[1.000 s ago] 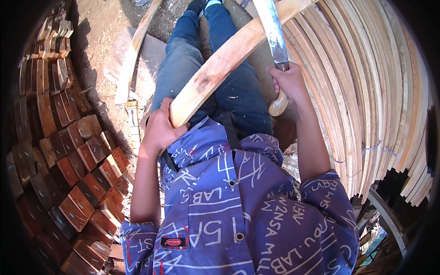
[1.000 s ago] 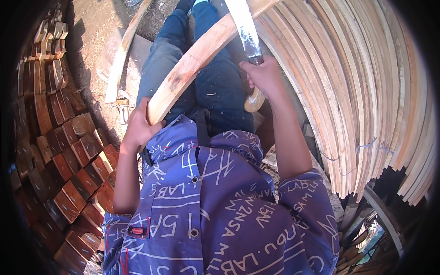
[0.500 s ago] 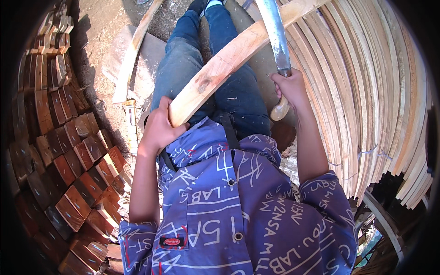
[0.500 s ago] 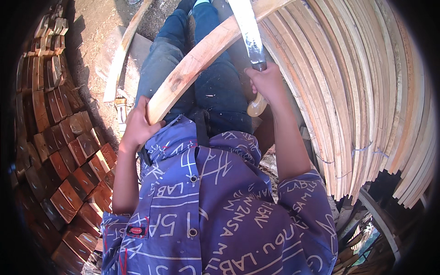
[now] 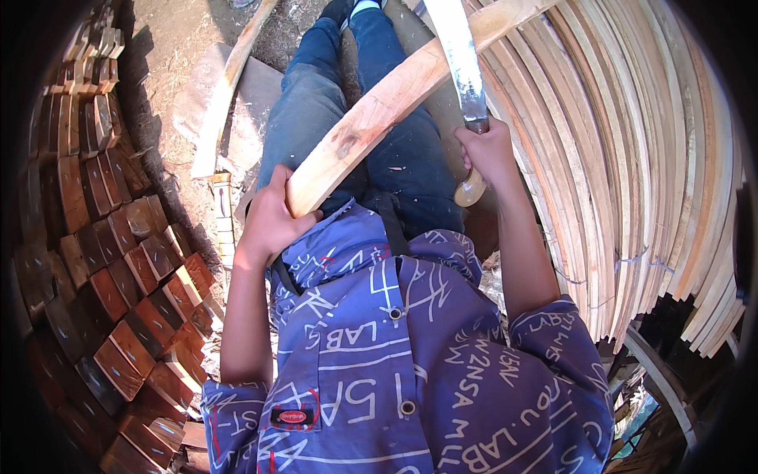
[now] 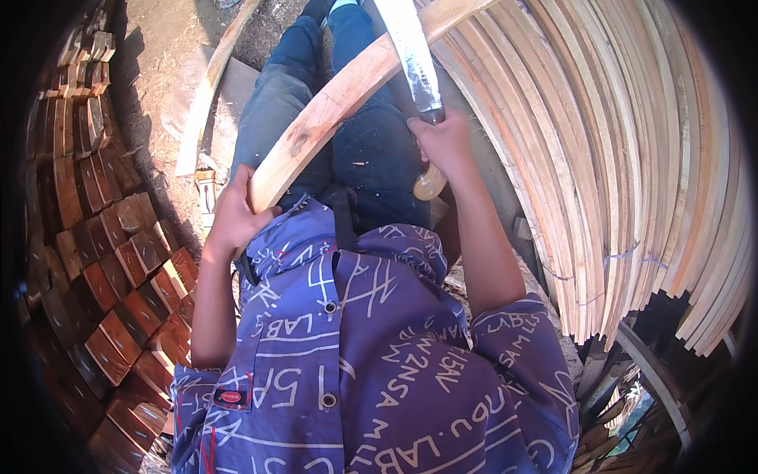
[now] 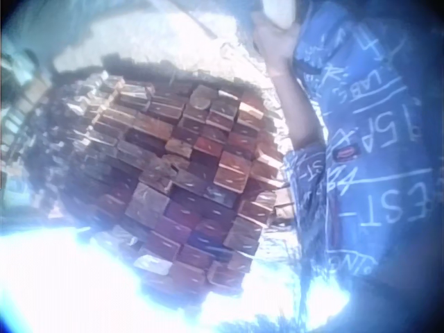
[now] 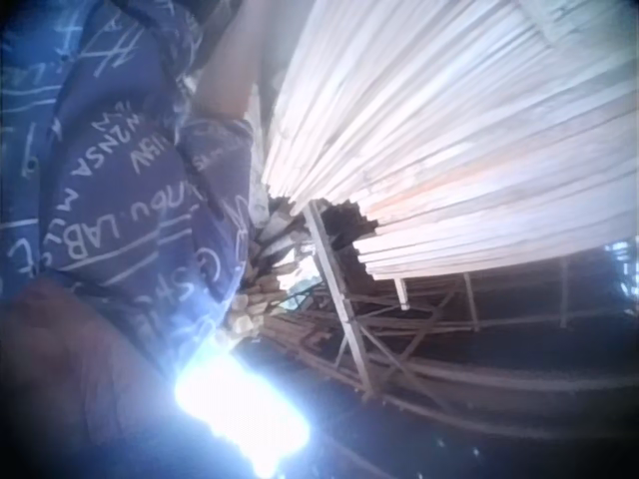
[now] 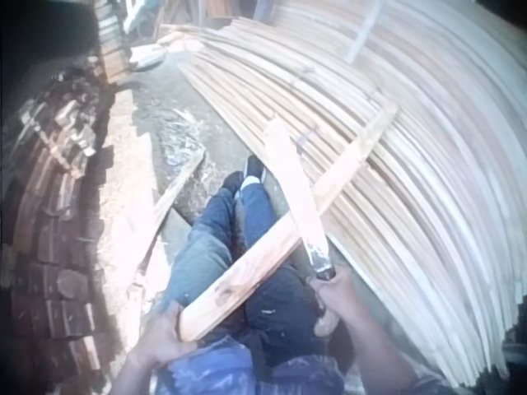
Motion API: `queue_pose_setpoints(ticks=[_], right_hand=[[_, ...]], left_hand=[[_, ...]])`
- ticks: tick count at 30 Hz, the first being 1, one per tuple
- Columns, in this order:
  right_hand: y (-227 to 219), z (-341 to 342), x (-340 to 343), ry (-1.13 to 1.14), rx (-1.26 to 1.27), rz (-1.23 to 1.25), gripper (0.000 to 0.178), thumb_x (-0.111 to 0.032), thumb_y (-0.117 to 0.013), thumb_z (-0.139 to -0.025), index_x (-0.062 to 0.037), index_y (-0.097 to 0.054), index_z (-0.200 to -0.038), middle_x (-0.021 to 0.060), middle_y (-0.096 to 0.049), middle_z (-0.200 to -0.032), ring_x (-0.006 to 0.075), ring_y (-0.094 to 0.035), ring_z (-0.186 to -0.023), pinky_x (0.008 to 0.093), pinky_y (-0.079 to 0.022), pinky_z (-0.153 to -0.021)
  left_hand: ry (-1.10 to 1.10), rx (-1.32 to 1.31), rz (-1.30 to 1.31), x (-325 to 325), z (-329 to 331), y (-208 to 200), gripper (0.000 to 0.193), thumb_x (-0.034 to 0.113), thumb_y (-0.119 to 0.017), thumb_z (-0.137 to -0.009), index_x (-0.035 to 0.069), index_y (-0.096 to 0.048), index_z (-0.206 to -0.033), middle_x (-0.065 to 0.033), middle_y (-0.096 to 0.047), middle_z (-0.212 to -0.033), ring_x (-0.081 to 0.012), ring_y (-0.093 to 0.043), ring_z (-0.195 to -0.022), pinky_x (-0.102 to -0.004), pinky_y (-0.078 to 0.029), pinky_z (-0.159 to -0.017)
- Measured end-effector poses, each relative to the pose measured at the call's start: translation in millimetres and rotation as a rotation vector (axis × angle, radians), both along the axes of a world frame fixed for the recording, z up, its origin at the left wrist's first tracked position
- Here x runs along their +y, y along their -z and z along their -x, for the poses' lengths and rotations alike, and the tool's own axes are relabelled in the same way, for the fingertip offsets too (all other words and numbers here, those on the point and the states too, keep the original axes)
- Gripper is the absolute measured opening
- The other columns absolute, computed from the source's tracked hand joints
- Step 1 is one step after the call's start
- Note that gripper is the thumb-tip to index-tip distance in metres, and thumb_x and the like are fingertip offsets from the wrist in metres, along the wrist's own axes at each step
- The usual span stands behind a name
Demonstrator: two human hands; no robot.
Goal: The person uses a curved blade to shave and smooth a long wooden plank held between their legs. They repeatedly draw the blade along the wood's surface to remove thin shavings and refine its shape.
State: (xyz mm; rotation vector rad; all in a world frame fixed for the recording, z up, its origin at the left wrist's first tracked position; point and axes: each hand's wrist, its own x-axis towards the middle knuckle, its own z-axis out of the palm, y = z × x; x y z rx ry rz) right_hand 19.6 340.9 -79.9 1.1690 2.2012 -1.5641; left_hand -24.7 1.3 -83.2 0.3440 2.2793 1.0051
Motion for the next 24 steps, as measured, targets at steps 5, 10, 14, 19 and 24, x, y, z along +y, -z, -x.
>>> queue_pose_setpoints(ticks=[5, 10, 14, 19, 24], right_hand=[[23, -16, -22, -0.107, 0.011, -0.111, 0.014, -0.009, -0.069, -0.079, 0.0034, -0.063, -0.079, 0.0111, -0.063, -0.063, 0.0197, -0.063, -0.055, 0.0360, -0.049, -0.054], [9, -26, -35, -0.401, 0.071, -0.251, 0.022, -0.013, -0.072, -0.075, 0.0029, -0.070, -0.089, 0.0195, -0.069, -0.074, 0.0313, -0.069, -0.068, 0.0402, -0.052, -0.066], [-18, -3, -13, -0.212, -0.075, -0.304, 0.022, -0.015, -0.074, -0.078, 0.0048, -0.070, -0.087, 0.0116, -0.067, -0.068, 0.0235, -0.066, -0.064, 0.0385, -0.050, -0.062], [6, -18, 7, 0.085, -0.008, 0.001, 0.017, -0.007, -0.069, -0.079, 0.0000, -0.056, -0.070, 0.0059, -0.057, -0.056, 0.0147, -0.054, -0.043, 0.0306, -0.044, -0.042], [2, -50, 11, -0.068, -0.047, -0.186, 0.016, -0.008, -0.069, -0.079, 0.0004, -0.058, -0.072, 0.0050, -0.057, -0.058, 0.0125, -0.054, -0.048, 0.0322, -0.043, -0.045]], left_hand=[[0.006, -0.015, 0.047, 0, 4, 4, 0.055, 0.020, -0.081, -0.064, 0.005, -0.048, -0.105, -0.0201, -0.062, -0.084, -0.0377, -0.064, -0.080, -0.0413, -0.048, -0.073], [-0.033, -0.056, -0.006, -4, 1, 9, 0.053, 0.016, -0.080, -0.063, 0.004, -0.048, -0.104, -0.0167, -0.060, -0.082, -0.0277, -0.061, -0.077, -0.0375, -0.048, -0.072], [-0.042, -0.042, -0.038, -4, 0, 7, 0.054, 0.017, -0.081, -0.062, 0.004, -0.049, -0.103, -0.0159, -0.061, -0.081, -0.0272, -0.062, -0.077, -0.0372, -0.048, -0.072], [-0.016, -0.010, 0.066, 2, 2, 0, 0.057, 0.022, -0.083, -0.062, 0.006, -0.049, -0.104, -0.0197, -0.064, -0.083, -0.0390, -0.065, -0.081, -0.0423, -0.049, -0.073], [-0.029, 0.000, 0.102, -1, -4, 5, 0.055, 0.020, -0.083, -0.060, 0.006, -0.050, -0.102, -0.0172, -0.063, -0.081, -0.0359, -0.064, -0.079, -0.0405, -0.049, -0.073]])
